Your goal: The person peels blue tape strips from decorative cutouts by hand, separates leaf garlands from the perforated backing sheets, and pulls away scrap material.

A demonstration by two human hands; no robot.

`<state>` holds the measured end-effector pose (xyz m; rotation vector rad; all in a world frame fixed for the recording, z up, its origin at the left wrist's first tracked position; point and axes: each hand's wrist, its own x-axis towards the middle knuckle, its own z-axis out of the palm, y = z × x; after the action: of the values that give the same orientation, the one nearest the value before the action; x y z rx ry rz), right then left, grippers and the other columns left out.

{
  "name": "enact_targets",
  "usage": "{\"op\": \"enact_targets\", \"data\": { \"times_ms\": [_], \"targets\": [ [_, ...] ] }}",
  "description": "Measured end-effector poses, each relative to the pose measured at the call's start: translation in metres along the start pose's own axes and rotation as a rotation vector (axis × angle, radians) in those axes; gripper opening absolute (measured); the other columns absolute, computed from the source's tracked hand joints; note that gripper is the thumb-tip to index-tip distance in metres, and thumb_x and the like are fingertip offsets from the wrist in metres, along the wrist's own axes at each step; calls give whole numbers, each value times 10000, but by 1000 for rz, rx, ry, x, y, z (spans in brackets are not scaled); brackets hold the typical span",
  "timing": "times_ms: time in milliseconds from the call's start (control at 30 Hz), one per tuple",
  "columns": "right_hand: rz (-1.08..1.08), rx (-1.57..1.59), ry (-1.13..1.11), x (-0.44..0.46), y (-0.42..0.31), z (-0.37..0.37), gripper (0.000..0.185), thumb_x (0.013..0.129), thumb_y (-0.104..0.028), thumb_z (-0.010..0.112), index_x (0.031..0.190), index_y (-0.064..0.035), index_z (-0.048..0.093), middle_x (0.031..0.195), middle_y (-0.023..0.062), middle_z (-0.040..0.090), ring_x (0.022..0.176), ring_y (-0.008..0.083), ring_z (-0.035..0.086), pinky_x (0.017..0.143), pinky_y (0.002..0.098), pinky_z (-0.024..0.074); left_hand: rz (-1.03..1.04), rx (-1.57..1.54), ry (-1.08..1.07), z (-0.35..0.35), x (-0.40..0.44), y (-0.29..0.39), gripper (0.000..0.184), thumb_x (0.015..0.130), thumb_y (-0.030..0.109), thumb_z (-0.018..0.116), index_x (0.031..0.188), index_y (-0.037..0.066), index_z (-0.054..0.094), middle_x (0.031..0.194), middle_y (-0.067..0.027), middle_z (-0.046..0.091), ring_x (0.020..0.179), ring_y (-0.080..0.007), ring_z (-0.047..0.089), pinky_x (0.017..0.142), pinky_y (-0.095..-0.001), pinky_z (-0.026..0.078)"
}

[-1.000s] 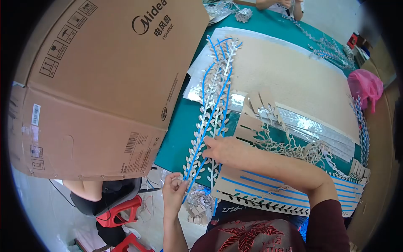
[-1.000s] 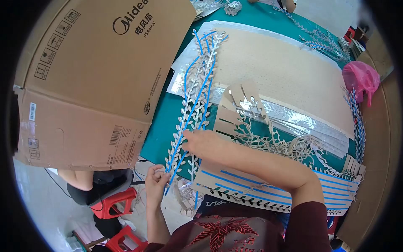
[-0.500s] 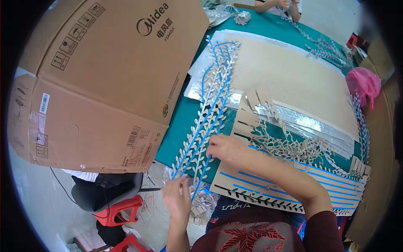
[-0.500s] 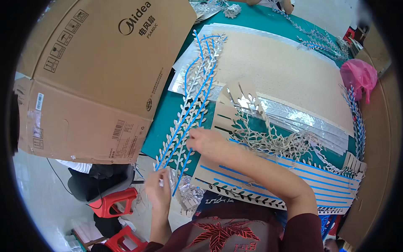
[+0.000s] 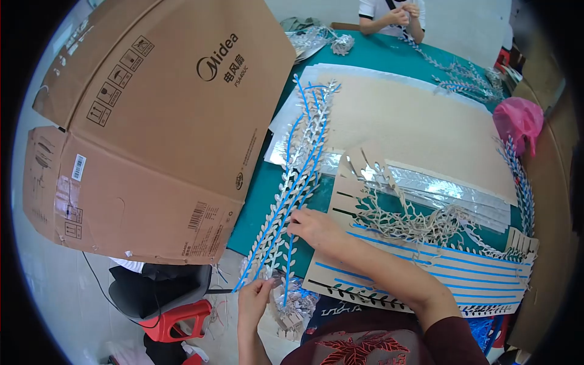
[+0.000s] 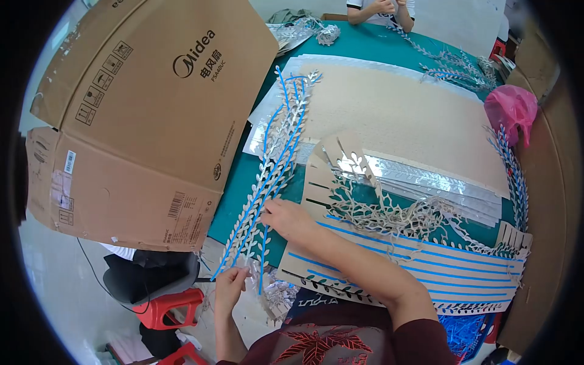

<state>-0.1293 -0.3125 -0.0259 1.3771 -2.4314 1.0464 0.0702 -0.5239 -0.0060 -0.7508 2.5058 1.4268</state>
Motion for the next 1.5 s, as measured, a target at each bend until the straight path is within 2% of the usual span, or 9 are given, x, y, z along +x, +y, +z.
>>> {"op": "enact_targets", "data": {
  "times_ms": [133, 233, 333, 367, 733, 1033, 1267, 1467, 1500],
  "targets": [
    [38, 44, -49, 1, -1, -3, 127, 853, -78, 640, 971, -102, 682, 1028, 94, 618, 1002, 284, 633, 838, 381, 541, -13, -43, 208, -12, -23, 16, 223, 941, 203, 727, 848, 0, 722, 593, -31, 601, 527, -94, 506, 520, -280, 392],
    [179, 62, -25, 11, -4, -18, 158, 854, -77, 649, 1006, -102, 683, 1047, 91, 623, 1040, 286, 630, 850, 383, 540, 61, 225, 632, -24, -21, 11, 251, 905, 212, 763, 1050, 12, 718, 881, -116, 695, 776, -187, 633, 678, -336, 478],
    [149, -252, 91, 32, 11, -16, 190, 852, -72, 650, 1035, -111, 684, 1065, 84, 625, 1084, 275, 623, 863, 382, 537, 489, 641, 686, -20, -10, 19, 515, 850, 190, 807, 1282, -4, 604, 1207, -201, 627, 1150, -336, 592, 961, -451, 470],
    [94, -275, 74, 36, 21, -15, 190, 854, -79, 650, 1038, -112, 685, 1070, 78, 625, 1088, 267, 622, 866, 378, 534, 475, 629, 588, -13, -7, 14, 732, 793, 259, 842, 1398, 10, 514, 1361, -246, 531, 1326, -465, 434, 1098, -537, 347],
    [-102, -460, -256, 67, 59, -29, 199, 884, -187, 683, 1067, -121, 723, 1082, 59, 664, 1091, 209, 639, 917, 369, 503, 514, 613, 472, 24, 3, 19, 600, 815, 293, 824, 1307, 30, 602, 1172, -184, 588, 1146, -375, 539, 995, -505, 372],
    [-69, -464, -216, 75, 61, -24, 213, 845, -152, 687, 1052, -113, 717, 1066, 80, 654, 1078, 255, 646, 881, 375, 516, 553, 575, 413, 35, 8, 40, 548, 823, 270, 821, 1274, 39, 614, 1264, -190, 589, 1243, -410, 515, 1057, -546, 348],
    [-188, -181, 127, 48, -1, -93, 256, 794, -97, 739, 1046, -91, 696, 991, 76, 631, 950, 270, 629, 833, 387, 515, 548, 709, 487, 28, 11, 48, 513, 834, 259, 801, 1271, 66, 614, 1286, -178, 586, 1274, -425, 491, 1091, -581, 306],
    [372, -100, 135, -110, -30, -146, 274, 837, -43, 726, 1108, -81, 707, 1018, 86, 661, 949, 283, 644, 797, 396, 540, 682, 577, 337, 53, -4, 90, 441, 813, 239, 804, 1199, 74, 669, 1231, -120, 631, 1259, -374, 519, 1061, -546, 308],
    [411, -147, 101, -135, -32, -147, 303, 829, -47, 733, 1128, -87, 707, 1038, 89, 658, 959, 287, 645, 803, 397, 543, 701, 539, 277, 53, -4, 106, 407, 817, 231, 800, 1170, 63, 685, 1174, -111, 651, 1116, -350, 583, 986, -487, 379]
  ]
}}
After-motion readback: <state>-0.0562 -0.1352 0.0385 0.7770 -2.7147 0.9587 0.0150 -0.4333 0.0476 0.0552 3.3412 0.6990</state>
